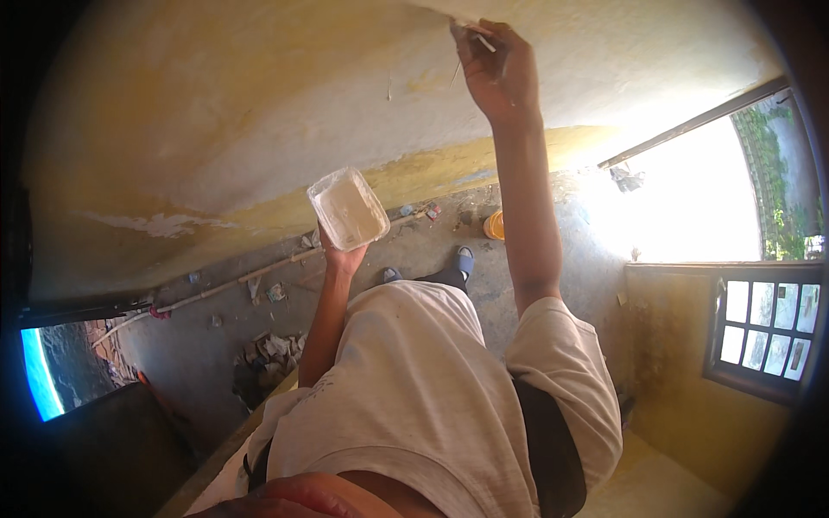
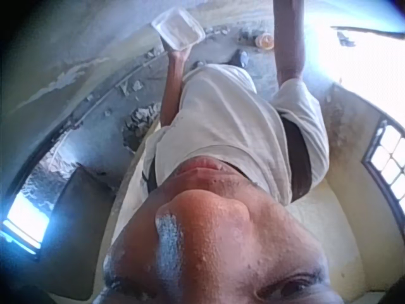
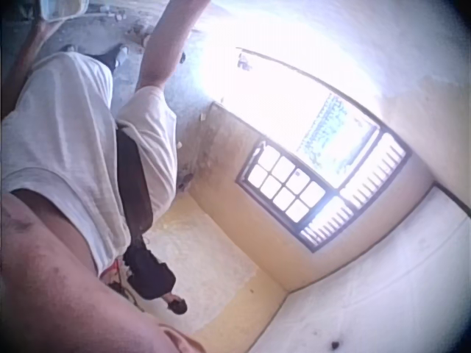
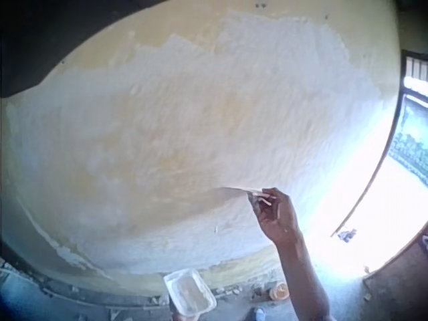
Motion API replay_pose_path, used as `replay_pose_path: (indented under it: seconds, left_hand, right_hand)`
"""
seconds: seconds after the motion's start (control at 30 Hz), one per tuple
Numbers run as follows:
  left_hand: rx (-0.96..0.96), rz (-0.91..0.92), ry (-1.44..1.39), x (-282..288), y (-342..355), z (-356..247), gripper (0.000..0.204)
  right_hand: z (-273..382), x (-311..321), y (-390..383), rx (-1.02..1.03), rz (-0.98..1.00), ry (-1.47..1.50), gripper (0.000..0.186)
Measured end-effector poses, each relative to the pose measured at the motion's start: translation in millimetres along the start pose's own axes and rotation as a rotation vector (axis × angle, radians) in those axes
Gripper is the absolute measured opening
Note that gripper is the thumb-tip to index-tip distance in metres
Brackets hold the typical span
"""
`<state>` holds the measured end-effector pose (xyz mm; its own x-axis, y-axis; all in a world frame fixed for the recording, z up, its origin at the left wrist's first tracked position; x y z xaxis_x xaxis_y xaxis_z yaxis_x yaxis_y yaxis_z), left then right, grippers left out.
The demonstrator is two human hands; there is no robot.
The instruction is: The person applies white plaster to a yellow wall using a scraper, dipping the tool into a small plastic container of plaster between applications.
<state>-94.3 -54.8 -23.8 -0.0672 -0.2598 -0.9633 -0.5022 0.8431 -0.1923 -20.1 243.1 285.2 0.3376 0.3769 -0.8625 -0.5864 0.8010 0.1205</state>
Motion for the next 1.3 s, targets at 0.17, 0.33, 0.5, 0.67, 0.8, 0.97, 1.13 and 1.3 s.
replay_pose_path:
  seconds: [0.17,0.33,0.5,0.67,0.8,0.97,1.13,1.3]
  left_hand:
    - [-0.011,0.0,0.033,4.0,1.6,0.8,0.054]
    - [-0.049,0.021,-0.027,3.2,3.7,-3.5,0.054]
    - [-0.065,0.024,-0.012,-4.8,2.6,-6.6,0.056]
    - [-0.031,-0.034,-0.038,-2.4,3.1,-8.3,0.055]
    - [-0.035,-0.03,-0.033,-4.5,1.6,-10.0,0.055]
    - [-0.049,-0.007,0.01,-1.0,1.7,-11.8,0.056]
    - [-0.088,-0.013,-0.007,-3.6,1.1,-16.7,0.054]
    - [-0.134,-0.056,-0.015,4.5,-4.5,-24.9,0.054]
  right_hand:
    - [2.2,27.1,-27.7,0.094,0.128,-0.019,0.02]
    - [-125.0,165.2,-79.1,-0.223,-0.183,-0.326,0.017]
    - [-192.3,221.6,-76.0,-0.4,-0.23,-0.343,0.017]
    - [-147.4,141.0,-17.7,-0.274,-0.189,-0.12,0.014]
    - [-61.1,18.5,-3.9,-0.2,-0.195,0.078,0.016]
    - [11.2,-61.1,-17.5,0.027,0.185,0.128,0.024]
    - [-72.8,28.5,-58.0,-0.082,0.057,-0.225,0.018]
    - [-172.4,76.5,-83.3,-0.5,-0.117,-0.199,0.019]
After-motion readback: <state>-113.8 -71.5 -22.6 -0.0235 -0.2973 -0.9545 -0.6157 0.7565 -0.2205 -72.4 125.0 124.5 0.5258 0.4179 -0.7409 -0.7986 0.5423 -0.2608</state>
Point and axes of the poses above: each hand's wrist, its own y-axis towards the middle knuckle, its own x-axis out of the back of the hand, z = x × y, the point moved 6 cm from there along y, towards the middle knuckle, and after that the axes turned 4 degrees about x, right-handed, at the moved point
